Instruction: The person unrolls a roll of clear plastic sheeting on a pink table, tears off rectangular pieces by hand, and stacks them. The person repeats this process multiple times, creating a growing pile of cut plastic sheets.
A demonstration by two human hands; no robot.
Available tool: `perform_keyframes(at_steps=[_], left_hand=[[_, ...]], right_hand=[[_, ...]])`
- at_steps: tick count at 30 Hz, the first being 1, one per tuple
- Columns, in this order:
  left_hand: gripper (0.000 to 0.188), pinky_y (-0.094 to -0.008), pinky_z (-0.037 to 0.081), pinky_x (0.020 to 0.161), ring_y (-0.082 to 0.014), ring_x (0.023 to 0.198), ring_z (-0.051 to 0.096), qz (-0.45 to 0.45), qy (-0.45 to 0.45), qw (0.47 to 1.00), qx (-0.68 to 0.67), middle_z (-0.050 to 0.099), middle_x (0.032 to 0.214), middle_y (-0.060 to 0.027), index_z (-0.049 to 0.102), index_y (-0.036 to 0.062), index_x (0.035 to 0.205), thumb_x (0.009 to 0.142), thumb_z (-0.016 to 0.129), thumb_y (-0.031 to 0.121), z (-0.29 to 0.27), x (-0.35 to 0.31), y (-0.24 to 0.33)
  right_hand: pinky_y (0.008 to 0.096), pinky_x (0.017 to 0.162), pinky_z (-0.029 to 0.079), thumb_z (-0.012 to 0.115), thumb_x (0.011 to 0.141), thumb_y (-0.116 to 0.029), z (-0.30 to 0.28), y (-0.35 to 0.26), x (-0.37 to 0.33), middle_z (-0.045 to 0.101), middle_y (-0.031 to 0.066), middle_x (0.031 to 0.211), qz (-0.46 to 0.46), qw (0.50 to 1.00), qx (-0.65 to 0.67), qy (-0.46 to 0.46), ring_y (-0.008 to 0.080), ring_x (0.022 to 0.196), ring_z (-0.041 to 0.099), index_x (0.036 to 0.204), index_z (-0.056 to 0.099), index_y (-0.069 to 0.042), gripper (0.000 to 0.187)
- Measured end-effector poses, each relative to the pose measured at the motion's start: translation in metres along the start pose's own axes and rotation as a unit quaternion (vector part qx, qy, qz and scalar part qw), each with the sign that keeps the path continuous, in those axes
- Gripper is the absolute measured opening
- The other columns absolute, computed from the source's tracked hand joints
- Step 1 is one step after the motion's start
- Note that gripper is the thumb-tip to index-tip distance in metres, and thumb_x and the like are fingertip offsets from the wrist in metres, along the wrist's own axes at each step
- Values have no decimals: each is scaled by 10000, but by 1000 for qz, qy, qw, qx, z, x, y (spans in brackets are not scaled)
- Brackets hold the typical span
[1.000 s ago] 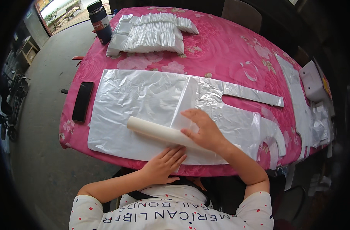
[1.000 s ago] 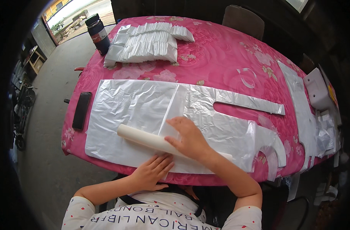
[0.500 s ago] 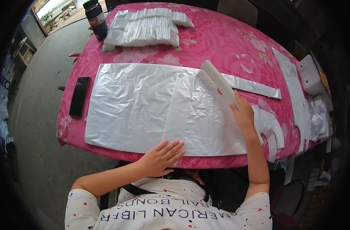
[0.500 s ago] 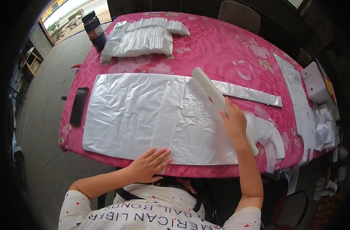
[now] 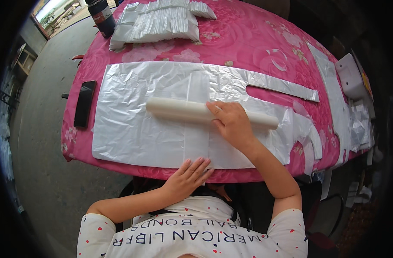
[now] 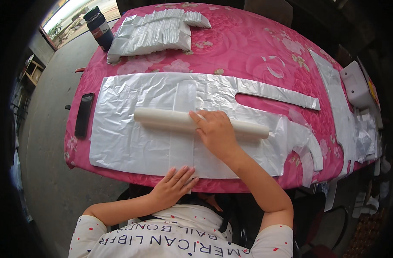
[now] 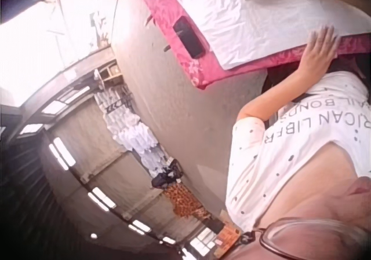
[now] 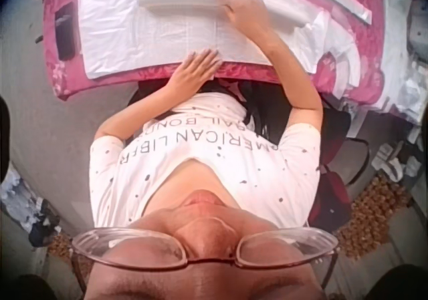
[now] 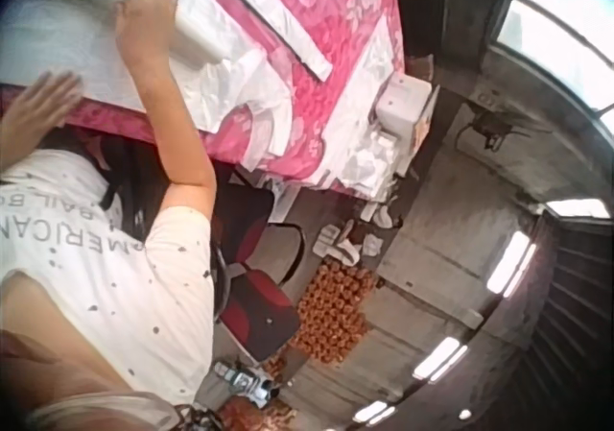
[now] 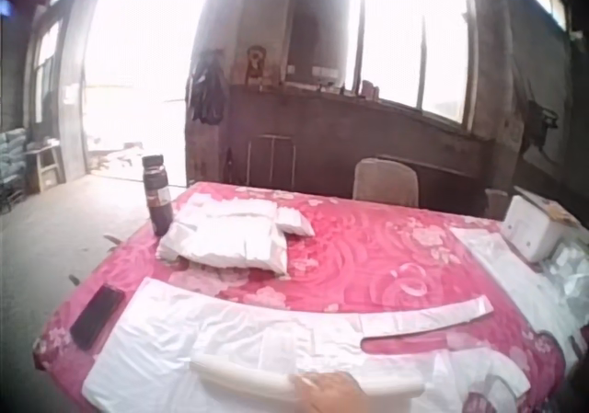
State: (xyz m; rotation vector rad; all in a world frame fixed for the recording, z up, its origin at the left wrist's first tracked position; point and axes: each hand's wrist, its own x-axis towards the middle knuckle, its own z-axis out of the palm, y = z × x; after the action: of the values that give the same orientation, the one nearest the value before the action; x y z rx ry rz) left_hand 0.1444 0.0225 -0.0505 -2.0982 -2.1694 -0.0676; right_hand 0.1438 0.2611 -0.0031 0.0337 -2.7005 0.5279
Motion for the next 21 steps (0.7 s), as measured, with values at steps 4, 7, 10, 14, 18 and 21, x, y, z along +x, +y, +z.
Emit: perform_keyframes(at_steps=[4,7,10,14,18,21], left_hand=[[502,-443,231,1061,-298,1328,277,10,26,999,-33,299,1432,-144,380,100,1350,877,432,259,4,0,-2],[495,-423,246,1064,-280,1326,287,46,9,996,-78,302,1431,-140,392,80,1335,866,448,226,-10,0,-15],[474,-406,273,1061,-255,1309,321,81,0,991,-108,336,1410,-138,421,60,1302,847,475,182,-17,-5,-31],[423,-391,331,1034,-239,1259,395,112,11,983,-143,417,1349,-132,488,46,1229,819,515,142,-17,-6,-47],[384,-379,378,1002,-261,1187,464,148,69,963,-212,469,1288,-131,513,32,1187,810,515,103,-17,-6,-62],[393,-382,405,978,-273,1145,498,134,139,939,-284,490,1260,-142,518,36,1179,795,545,115,-18,0,-69]], right_hand=[[401,899,382,642,729,-77,10,47,55,578,78,1103,41,999,8,-11,277,992,528,1181,566,-113,460],[399,940,374,628,730,-50,11,60,71,549,102,1165,46,999,9,-8,297,1071,499,1185,560,-100,463],[397,979,365,599,706,14,15,57,64,514,128,1216,-22,997,-65,46,318,1156,449,1178,557,-75,482],[401,1006,353,543,655,87,8,9,12,493,148,1243,-82,989,94,-75,330,1206,410,1160,552,-34,519],[390,1000,367,555,641,45,6,-30,-35,485,144,1261,-106,968,163,-161,319,1219,409,1165,535,-10,527],[385,989,379,574,658,21,8,-40,-48,496,152,1242,-78,977,156,-126,316,1189,441,1141,544,4,484]])
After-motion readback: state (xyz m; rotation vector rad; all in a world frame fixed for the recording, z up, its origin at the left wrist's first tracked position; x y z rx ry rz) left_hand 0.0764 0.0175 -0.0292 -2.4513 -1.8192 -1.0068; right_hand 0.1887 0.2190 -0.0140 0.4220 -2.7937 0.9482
